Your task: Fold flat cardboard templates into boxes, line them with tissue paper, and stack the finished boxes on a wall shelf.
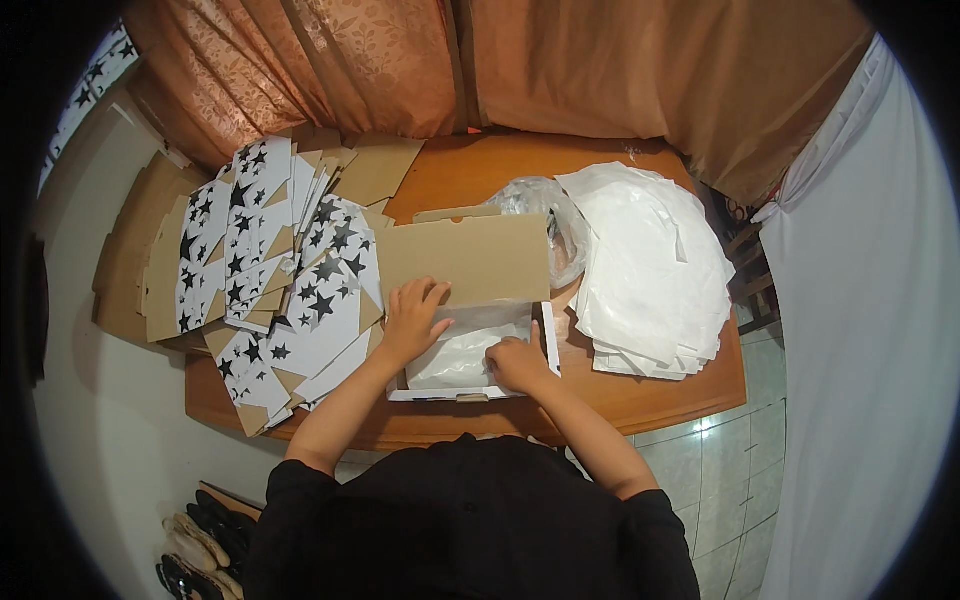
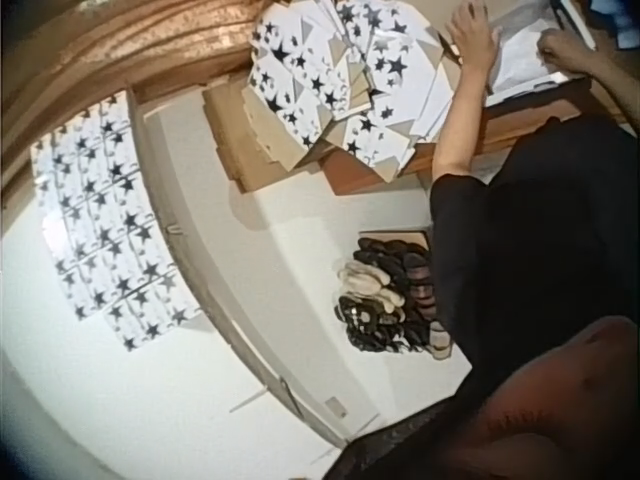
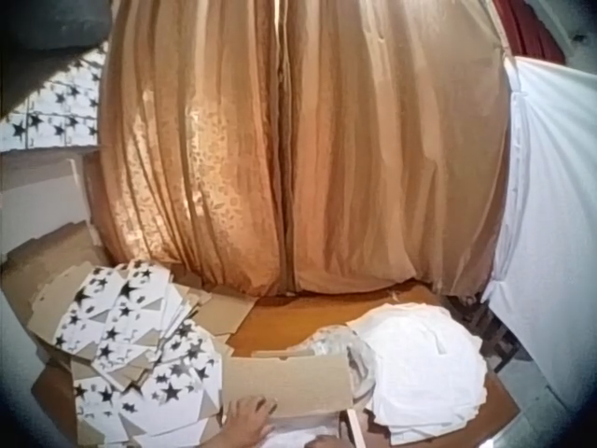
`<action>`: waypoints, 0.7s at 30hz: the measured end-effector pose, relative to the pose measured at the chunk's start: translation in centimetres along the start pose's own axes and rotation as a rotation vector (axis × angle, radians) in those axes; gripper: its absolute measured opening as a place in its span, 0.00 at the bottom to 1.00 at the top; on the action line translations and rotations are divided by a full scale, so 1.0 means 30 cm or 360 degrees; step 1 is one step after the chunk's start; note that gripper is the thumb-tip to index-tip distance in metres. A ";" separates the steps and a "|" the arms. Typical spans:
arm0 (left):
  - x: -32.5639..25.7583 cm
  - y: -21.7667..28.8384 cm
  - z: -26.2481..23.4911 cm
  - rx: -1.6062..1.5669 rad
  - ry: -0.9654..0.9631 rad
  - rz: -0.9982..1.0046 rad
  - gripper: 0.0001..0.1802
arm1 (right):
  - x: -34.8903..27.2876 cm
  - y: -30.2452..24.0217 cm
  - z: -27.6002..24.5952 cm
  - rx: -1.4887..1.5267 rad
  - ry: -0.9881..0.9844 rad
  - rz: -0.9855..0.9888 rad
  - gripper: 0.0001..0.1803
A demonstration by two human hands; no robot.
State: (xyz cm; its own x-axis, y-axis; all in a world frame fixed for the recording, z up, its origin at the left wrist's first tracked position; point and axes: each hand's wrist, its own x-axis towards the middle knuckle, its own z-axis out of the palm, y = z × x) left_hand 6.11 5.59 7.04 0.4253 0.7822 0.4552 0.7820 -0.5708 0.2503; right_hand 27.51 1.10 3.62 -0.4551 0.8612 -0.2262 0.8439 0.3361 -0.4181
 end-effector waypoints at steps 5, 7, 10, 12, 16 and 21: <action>-0.070 0.019 0.038 -0.0248 -0.0575 -0.0004 0.25 | -0.019 -0.006 0.001 -0.0114 0.0034 0.0077 0.07; -0.111 0.041 0.083 -0.0175 -0.1095 -0.0186 0.26 | -0.037 -0.018 -0.022 -0.0210 0.0091 0.0077 0.06; -0.145 -0.004 0.157 -0.0370 -0.1483 -0.0096 0.33 | -0.063 -0.068 -0.091 -0.0140 0.0356 0.0078 0.06; -0.143 -0.020 0.196 -0.0503 -0.1714 -0.0002 0.34 | -0.068 -0.073 -0.108 -0.0109 0.0320 0.0077 0.06; -0.106 -0.008 0.214 -0.0491 -0.1463 0.0172 0.29 | -0.052 -0.067 -0.116 0.0196 -0.0165 -0.0007 0.08; -0.031 -0.028 0.105 -0.0443 -0.0391 0.0566 0.23 | 0.006 -0.017 -0.011 0.0286 -0.0389 0.0115 0.13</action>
State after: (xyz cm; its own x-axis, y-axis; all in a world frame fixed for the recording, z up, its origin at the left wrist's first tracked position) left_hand 6.49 6.14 3.72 0.7636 0.5438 0.3481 0.4324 -0.8311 0.3497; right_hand 27.09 1.20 4.08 -0.4688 0.7560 -0.4568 0.8228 0.1857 -0.5372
